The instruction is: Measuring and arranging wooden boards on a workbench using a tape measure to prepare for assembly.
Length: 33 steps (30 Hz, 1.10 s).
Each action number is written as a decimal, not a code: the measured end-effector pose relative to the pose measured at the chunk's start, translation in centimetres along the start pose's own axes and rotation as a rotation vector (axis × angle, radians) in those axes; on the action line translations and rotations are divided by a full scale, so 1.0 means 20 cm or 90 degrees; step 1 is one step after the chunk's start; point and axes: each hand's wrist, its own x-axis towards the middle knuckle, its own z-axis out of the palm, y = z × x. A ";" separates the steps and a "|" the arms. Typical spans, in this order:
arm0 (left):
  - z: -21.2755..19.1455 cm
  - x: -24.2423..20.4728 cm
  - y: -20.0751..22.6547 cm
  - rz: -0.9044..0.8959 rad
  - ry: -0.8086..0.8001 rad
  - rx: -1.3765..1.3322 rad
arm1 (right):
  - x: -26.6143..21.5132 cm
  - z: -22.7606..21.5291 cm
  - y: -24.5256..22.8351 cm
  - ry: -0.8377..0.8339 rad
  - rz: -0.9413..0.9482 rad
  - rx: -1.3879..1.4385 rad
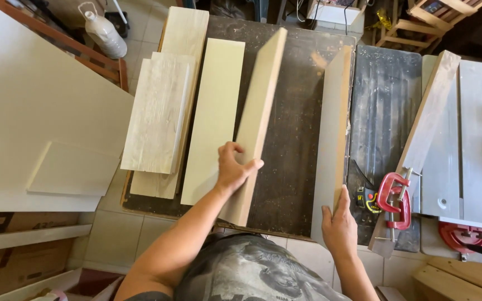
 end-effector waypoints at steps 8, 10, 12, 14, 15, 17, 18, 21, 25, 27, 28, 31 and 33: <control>0.28 -0.05 -0.05 0.013 -0.097 -0.130 | 0.06 -0.03 -0.01 0.000 0.016 -0.034; 0.31 -0.07 -0.05 -0.028 -0.110 -0.125 | 0.09 -0.02 -0.01 0.002 0.010 -0.038; 0.35 -0.06 -0.09 -0.032 -0.113 -0.143 | 0.12 0.03 0.05 0.032 -0.006 -0.070; 0.36 -0.07 -0.09 -0.037 -0.115 -0.162 | 0.11 0.04 0.05 0.061 -0.023 -0.102; 0.35 -0.08 -0.07 -0.047 -0.123 -0.132 | 0.10 0.02 0.03 0.058 -0.024 -0.118; 0.34 -0.09 -0.04 -0.057 -0.129 -0.103 | 0.08 -0.02 -0.01 0.055 -0.027 -0.134; 0.33 -0.10 -0.02 -0.062 -0.132 -0.088 | 0.07 -0.03 -0.02 0.050 -0.024 -0.136; 0.31 -0.13 0.02 -0.076 -0.143 -0.057 | 0.04 -0.07 -0.06 0.036 -0.018 -0.142; 0.29 -0.13 0.05 -0.078 -0.170 -0.040 | 0.03 -0.09 -0.09 0.024 -0.006 -0.160; 0.30 -0.12 0.04 -0.070 -0.182 -0.034 | 0.03 -0.09 -0.10 0.026 -0.010 -0.153; 0.31 -0.12 0.04 -0.064 -0.195 -0.029 | 0.02 -0.09 -0.09 0.029 -0.012 -0.147; 0.23 -0.15 0.11 0.004 -0.201 -0.016 | 0.04 -0.01 -0.01 0.046 -0.032 -0.092; 0.20 -0.13 0.07 0.048 -0.220 -0.030 | 0.00 -0.06 -0.06 0.051 -0.047 -0.110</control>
